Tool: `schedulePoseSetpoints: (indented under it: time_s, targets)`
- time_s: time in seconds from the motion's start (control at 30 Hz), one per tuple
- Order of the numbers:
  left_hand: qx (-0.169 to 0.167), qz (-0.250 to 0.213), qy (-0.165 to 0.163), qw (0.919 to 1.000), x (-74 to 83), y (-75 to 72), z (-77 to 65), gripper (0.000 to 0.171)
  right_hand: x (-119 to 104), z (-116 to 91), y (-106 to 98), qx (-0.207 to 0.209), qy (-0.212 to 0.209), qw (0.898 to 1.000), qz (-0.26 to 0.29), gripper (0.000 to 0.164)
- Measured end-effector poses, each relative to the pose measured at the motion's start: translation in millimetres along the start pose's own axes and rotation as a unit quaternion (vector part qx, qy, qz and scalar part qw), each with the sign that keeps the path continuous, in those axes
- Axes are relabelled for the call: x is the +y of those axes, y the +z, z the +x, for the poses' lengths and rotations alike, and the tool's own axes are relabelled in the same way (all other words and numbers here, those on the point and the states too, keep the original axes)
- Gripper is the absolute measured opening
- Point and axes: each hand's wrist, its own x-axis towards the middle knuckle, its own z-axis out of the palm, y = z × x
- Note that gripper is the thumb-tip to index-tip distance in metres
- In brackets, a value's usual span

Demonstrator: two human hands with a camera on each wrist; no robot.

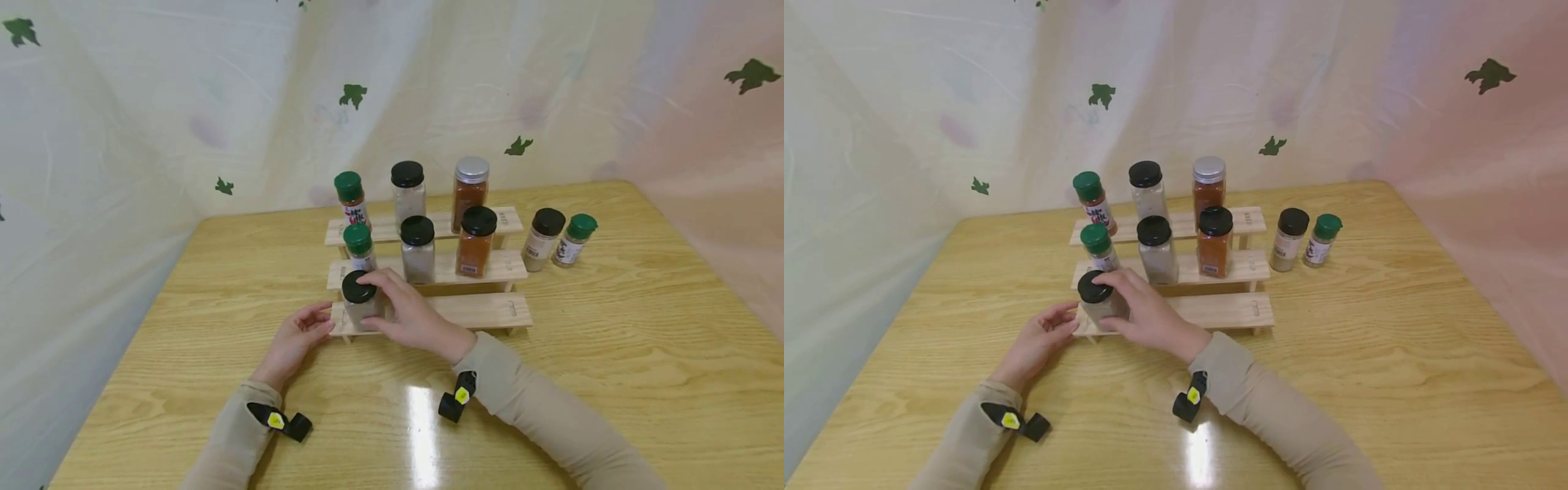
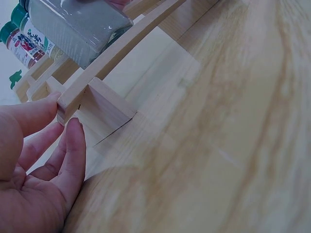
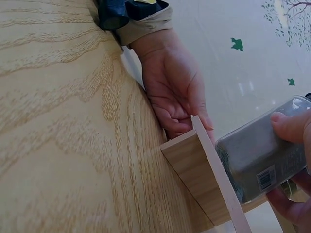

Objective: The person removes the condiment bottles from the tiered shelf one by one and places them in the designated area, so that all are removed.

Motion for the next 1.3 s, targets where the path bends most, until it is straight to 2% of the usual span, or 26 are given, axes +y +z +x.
schedulePoseSetpoints:
  time_s: [0.53,1.03,1.17,1.3]
  targets:
    - [-0.001,0.0,0.0,1.0,-1.8,-0.1,-0.8,0.045,4.3,-3.4,1.0,0.017,-0.039,0.999,-0.013,0.058]
    - [0.011,-0.003,-0.003,0.9999,1.8,2.3,-1.2,0.045,-2.2,-12.2,-15.0,-0.01,-0.052,0.998,-0.029,0.057]
    - [0.011,-0.013,0.0,0.9998,1.2,2.9,0.1,0.046,-1.3,-17.1,-20.5,-0.003,-0.074,0.997,-0.038,0.058]
    - [0.013,-0.019,0.002,0.9997,0.3,3.3,1.0,0.046,-0.1,-21.3,-26.0,0.012,-0.118,0.992,-0.045,0.06]
